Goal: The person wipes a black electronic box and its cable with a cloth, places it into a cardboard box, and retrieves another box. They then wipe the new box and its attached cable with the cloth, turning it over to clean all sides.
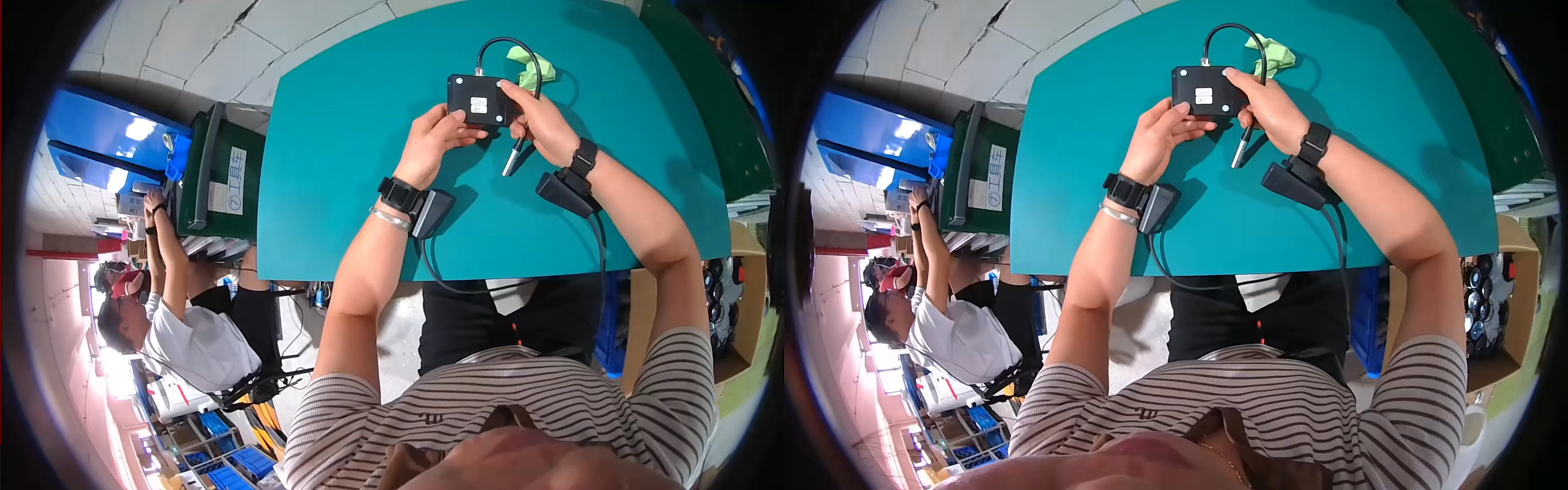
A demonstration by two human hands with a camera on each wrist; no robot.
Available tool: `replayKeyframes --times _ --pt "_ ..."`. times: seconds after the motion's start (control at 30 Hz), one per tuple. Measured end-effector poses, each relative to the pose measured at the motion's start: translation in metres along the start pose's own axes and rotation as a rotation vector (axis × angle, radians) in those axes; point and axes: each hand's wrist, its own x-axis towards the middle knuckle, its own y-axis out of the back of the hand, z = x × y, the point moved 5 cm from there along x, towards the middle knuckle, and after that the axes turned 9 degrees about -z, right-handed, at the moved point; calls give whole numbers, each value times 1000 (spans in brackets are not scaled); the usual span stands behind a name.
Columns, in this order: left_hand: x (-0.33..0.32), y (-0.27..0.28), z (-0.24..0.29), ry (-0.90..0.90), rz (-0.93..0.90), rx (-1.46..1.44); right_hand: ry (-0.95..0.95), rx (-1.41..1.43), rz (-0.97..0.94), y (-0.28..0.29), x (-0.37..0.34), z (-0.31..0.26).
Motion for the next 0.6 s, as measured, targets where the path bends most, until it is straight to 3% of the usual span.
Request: replayKeyframes --times 0.17,0.27,0.6 --pt "3 -5 -7 -2 61 -87 -80 -2 9 6 -5 1" --pt "3 2 -1 -37 79 -107 14 -85 -30 -8 -3 -5" --pt "5 3 -4 -28 164 -159 -10 -223 -87 -9 -3 1"
